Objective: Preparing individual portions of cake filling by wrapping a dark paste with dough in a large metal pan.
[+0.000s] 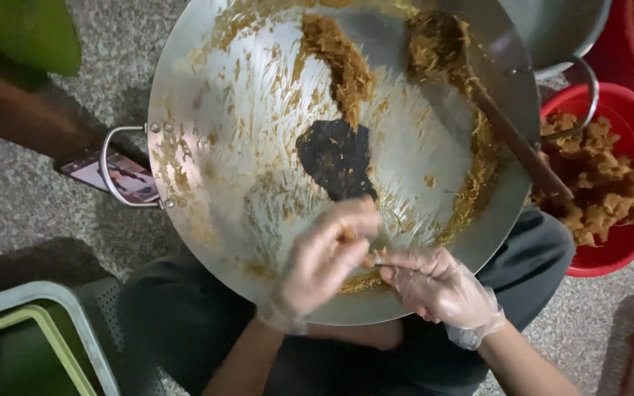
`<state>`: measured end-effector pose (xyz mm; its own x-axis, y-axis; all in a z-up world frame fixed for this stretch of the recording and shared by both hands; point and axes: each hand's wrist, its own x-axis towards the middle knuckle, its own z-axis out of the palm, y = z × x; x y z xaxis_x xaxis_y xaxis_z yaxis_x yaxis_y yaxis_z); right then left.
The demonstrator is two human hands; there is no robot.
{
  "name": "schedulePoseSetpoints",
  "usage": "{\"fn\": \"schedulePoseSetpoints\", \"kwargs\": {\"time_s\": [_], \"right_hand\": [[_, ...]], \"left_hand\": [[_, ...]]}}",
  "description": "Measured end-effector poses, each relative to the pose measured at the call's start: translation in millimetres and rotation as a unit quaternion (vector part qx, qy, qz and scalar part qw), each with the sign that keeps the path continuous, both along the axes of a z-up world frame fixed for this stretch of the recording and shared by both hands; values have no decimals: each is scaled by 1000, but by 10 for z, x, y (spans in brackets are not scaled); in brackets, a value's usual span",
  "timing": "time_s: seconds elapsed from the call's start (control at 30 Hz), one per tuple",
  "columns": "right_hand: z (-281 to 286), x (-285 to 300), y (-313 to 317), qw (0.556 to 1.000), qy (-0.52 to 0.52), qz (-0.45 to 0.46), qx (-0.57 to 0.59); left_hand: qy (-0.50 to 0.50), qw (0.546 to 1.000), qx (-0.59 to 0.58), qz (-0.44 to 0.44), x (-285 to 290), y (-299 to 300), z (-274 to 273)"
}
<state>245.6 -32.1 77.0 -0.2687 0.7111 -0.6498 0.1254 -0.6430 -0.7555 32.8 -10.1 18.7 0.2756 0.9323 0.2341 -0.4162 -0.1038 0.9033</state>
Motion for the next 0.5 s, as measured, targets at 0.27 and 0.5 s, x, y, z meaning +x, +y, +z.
{"fn": "schedulePoseSetpoints", "kwargs": {"time_s": [0.27,0.5], "right_hand": [[163,175,-133,954,-175,66,233],[121,499,-303,949,-204,6,239]], "left_hand": [[326,930,-26,166,165,-42,30],[189,979,-30,-76,1486,222,1196]]}}
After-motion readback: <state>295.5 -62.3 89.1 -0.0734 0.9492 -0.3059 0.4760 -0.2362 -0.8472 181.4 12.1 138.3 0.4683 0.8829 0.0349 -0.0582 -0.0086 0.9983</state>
